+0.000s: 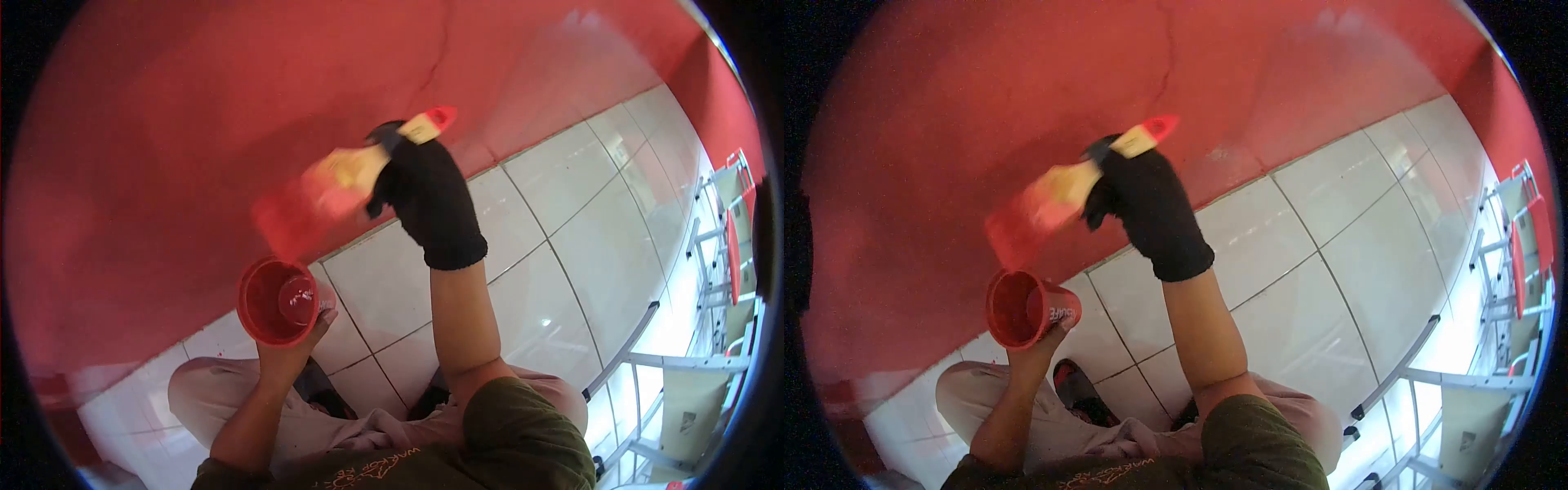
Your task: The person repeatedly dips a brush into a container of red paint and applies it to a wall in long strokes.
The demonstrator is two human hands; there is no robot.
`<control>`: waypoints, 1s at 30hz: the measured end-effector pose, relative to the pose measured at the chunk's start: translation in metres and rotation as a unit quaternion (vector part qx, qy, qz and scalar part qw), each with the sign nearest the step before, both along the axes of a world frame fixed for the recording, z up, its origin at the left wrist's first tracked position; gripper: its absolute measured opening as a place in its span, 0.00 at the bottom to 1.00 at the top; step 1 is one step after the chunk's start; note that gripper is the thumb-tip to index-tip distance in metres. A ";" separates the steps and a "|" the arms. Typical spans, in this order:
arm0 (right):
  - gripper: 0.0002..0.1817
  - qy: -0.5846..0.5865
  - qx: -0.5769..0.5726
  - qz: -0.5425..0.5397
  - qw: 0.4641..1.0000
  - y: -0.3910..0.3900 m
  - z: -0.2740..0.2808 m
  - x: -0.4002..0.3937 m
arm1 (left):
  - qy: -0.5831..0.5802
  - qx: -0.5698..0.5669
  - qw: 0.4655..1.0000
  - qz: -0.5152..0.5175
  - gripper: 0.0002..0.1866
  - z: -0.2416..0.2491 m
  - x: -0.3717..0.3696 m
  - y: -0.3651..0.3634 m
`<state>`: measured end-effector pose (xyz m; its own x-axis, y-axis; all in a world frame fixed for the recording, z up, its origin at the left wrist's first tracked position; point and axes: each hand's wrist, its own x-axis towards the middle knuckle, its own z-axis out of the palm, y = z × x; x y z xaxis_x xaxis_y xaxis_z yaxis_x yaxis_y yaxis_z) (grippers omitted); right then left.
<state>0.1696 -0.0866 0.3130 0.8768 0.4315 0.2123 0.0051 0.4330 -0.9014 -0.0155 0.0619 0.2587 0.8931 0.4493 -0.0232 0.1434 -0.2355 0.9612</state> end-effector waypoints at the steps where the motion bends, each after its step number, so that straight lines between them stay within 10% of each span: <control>1: 0.14 0.030 0.059 -0.025 0.997 -0.005 -0.009 0.009 | 0.007 -0.010 1.000 0.010 0.34 0.000 0.000 -0.001; 2: 0.14 0.027 0.062 -0.033 0.997 -0.012 -0.014 0.015 | 0.015 -0.020 0.999 0.020 0.34 -0.001 -0.001 -0.002; 4: 0.14 -0.224 -0.178 -0.407 0.868 -0.027 -0.023 0.024 | 0.000 -0.016 1.000 0.008 0.34 0.000 0.000 -0.004; 6: 0.13 -0.126 -0.032 -0.496 0.858 -0.044 -0.049 0.046 | -0.013 -0.014 1.000 0.000 0.35 0.001 0.000 -0.007; 9: 0.13 0.145 0.263 -0.465 0.833 -0.077 -0.083 0.064 | 0.002 -0.028 1.000 0.005 0.34 -0.002 0.001 -0.010; 14: 0.13 0.162 0.196 -0.573 0.779 -0.073 -0.097 0.077 | -0.008 -0.038 0.998 -0.039 0.31 0.000 0.001 -0.015; 20: 0.11 -0.176 0.149 -0.554 0.800 -0.070 0.000 0.099 | 0.010 0.021 1.000 -0.017 0.30 -0.003 -0.002 -0.021; 23: 0.12 -0.142 0.273 -0.497 0.811 -0.077 0.032 0.095 | 0.003 0.017 1.000 -0.017 0.30 -0.011 -0.001 -0.020; 30: 0.13 0.176 0.257 -0.492 0.813 -0.066 -0.132 0.097 | 0.006 0.002 0.998 -0.066 0.32 0.004 0.004 -0.027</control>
<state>0.2663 -0.1526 0.1810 0.7890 -0.5823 -0.1961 0.3582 0.6952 -0.6231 -0.0117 0.0346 0.2627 0.9439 0.3287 -0.0332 0.1234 -0.2575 0.9584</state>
